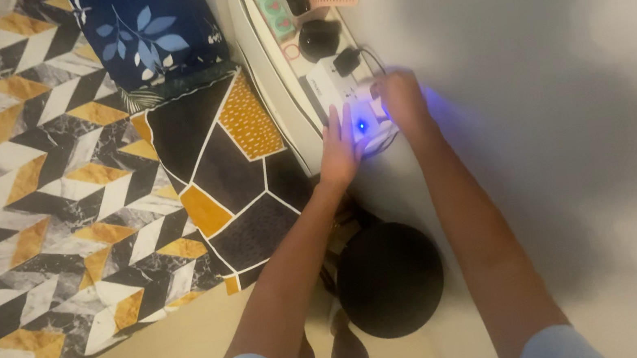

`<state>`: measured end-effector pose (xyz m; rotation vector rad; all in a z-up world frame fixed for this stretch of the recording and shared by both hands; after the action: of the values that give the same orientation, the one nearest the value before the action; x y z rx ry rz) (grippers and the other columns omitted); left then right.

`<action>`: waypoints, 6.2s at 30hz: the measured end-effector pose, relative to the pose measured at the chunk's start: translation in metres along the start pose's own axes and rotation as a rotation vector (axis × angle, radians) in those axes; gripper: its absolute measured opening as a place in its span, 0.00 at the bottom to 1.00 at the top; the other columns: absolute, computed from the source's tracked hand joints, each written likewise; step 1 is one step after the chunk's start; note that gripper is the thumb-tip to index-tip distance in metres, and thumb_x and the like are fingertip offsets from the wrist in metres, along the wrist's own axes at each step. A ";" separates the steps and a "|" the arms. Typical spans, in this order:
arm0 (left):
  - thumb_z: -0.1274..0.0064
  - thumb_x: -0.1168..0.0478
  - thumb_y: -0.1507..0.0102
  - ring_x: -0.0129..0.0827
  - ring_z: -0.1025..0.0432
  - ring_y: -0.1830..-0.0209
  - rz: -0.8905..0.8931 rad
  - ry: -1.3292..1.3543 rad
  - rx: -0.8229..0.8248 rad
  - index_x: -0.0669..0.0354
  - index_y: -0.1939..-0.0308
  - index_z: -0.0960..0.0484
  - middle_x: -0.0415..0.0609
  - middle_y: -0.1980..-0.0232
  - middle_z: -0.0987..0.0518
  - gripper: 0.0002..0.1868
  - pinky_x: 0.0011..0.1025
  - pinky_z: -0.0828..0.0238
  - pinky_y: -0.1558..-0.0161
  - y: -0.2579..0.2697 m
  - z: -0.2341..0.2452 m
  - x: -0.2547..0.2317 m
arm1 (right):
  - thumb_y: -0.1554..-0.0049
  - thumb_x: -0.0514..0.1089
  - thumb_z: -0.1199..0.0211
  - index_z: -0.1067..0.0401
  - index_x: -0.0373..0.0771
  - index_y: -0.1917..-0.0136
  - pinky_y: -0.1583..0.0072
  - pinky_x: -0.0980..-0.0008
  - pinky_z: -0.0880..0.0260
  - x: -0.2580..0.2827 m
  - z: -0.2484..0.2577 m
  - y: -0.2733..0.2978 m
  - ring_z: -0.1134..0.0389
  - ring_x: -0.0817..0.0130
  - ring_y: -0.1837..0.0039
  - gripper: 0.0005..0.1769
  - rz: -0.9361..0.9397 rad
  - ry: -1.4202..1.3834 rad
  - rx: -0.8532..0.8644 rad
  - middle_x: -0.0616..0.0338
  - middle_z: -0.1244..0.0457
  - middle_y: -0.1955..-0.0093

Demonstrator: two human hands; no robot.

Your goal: The person smoothes a patterned bedsheet by hand, folds a patterned pillowcase and a floral-patterned blanket, then places them on the bed before picking up a black round object from the floor and adjusting cables at a power strip.

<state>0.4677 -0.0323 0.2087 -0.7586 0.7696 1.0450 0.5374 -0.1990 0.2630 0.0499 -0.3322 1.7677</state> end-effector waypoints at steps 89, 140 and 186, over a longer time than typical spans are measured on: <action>0.47 0.56 0.28 0.23 0.34 0.63 0.143 0.434 -0.245 0.57 0.40 0.15 0.39 0.63 0.26 0.15 0.23 0.36 0.60 0.227 0.205 -0.144 | 0.39 0.39 0.36 0.48 0.32 0.18 0.27 0.53 0.40 0.139 0.139 0.273 0.47 0.33 0.22 0.41 -0.149 -0.285 -0.248 0.24 0.51 0.20; 0.63 0.60 0.23 0.28 0.30 0.46 0.157 0.993 -0.302 0.60 0.47 0.32 0.43 0.52 0.27 0.07 0.26 0.34 0.42 0.133 0.150 -0.120 | 0.37 0.43 0.41 0.29 0.36 0.36 0.39 0.76 0.36 0.113 0.091 0.194 0.35 0.78 0.42 0.17 -0.341 -1.285 0.061 0.66 0.34 0.43; 0.39 0.57 0.39 0.50 0.28 0.44 0.320 0.273 -0.125 0.65 0.27 0.36 0.63 0.36 0.31 0.39 0.37 0.29 0.39 0.003 -0.023 0.040 | 0.44 0.50 0.26 0.28 0.32 0.35 0.43 0.60 0.25 0.009 0.017 -0.038 0.26 0.54 0.44 0.30 -0.302 -0.557 -0.121 0.46 0.30 0.44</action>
<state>0.4731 -0.0327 0.1633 -0.9171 1.0932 1.3018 0.5698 -0.1876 0.2890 0.4868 -0.7893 1.4061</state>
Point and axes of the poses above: each hand's wrist, its own y-axis away from the middle knuckle, its own z-axis out of the back of the hand, x = y × z, the point moved 8 cm from there along -y, towards the middle knuckle
